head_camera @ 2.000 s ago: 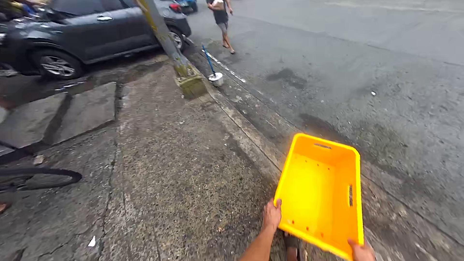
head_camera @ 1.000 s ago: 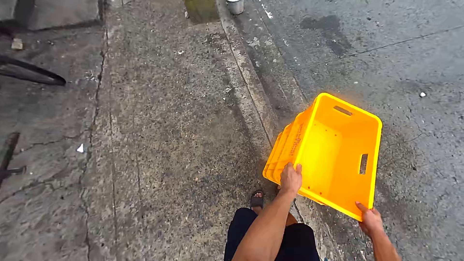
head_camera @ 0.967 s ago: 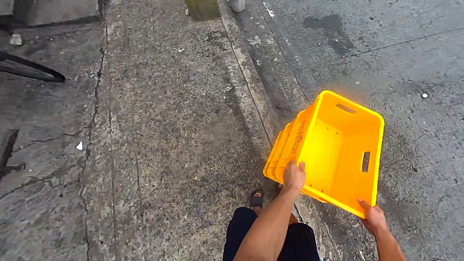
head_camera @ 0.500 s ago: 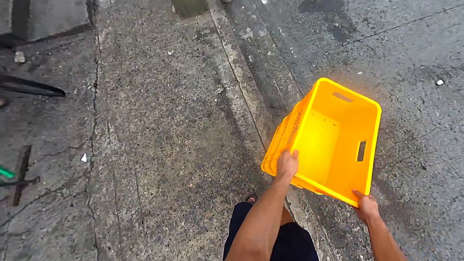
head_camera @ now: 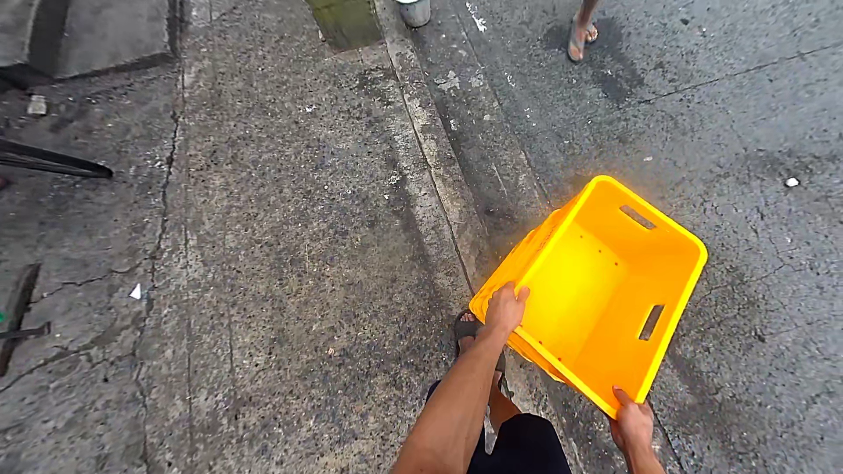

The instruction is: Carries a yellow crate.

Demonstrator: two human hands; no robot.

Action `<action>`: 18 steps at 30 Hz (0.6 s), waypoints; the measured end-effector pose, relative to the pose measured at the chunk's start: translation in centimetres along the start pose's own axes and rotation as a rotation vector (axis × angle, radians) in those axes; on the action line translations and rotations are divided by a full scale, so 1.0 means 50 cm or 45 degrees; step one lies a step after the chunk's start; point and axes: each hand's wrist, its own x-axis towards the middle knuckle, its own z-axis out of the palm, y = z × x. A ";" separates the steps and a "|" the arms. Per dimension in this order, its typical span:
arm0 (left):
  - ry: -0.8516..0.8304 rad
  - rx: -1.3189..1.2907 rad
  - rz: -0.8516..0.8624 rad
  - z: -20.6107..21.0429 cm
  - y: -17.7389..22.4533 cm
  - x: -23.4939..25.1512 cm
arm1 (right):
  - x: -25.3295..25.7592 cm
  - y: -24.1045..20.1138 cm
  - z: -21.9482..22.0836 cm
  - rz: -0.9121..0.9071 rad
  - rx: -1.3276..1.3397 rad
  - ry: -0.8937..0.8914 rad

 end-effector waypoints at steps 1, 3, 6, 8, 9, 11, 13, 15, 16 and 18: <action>-0.033 0.002 0.030 -0.012 0.013 0.026 | 0.004 -0.008 0.016 0.008 0.032 0.027; -0.105 0.009 0.051 -0.031 0.038 0.071 | 0.010 -0.027 0.037 0.030 0.045 0.057; -0.125 -0.003 0.045 -0.057 0.049 0.114 | 0.015 -0.060 0.068 0.015 0.005 0.054; -0.117 -0.015 0.048 -0.074 0.045 0.131 | 0.016 -0.084 0.087 0.006 -0.024 0.033; -0.120 -0.016 0.048 -0.080 0.047 0.137 | 0.017 -0.094 0.090 0.005 -0.039 0.025; -0.135 -0.025 0.039 -0.086 0.049 0.144 | 0.015 -0.105 0.091 0.005 -0.047 0.011; -0.133 -0.022 0.031 -0.095 0.056 0.155 | 0.019 -0.115 0.103 0.001 -0.028 0.018; -0.127 -0.009 0.033 -0.092 0.067 0.164 | 0.039 -0.121 0.110 0.019 -0.009 0.064; -0.128 -0.010 0.028 -0.085 0.074 0.165 | 0.047 -0.129 0.110 0.034 -0.018 0.087; -0.092 -0.025 0.026 -0.072 0.098 0.181 | 0.074 -0.164 0.121 0.039 -0.051 0.116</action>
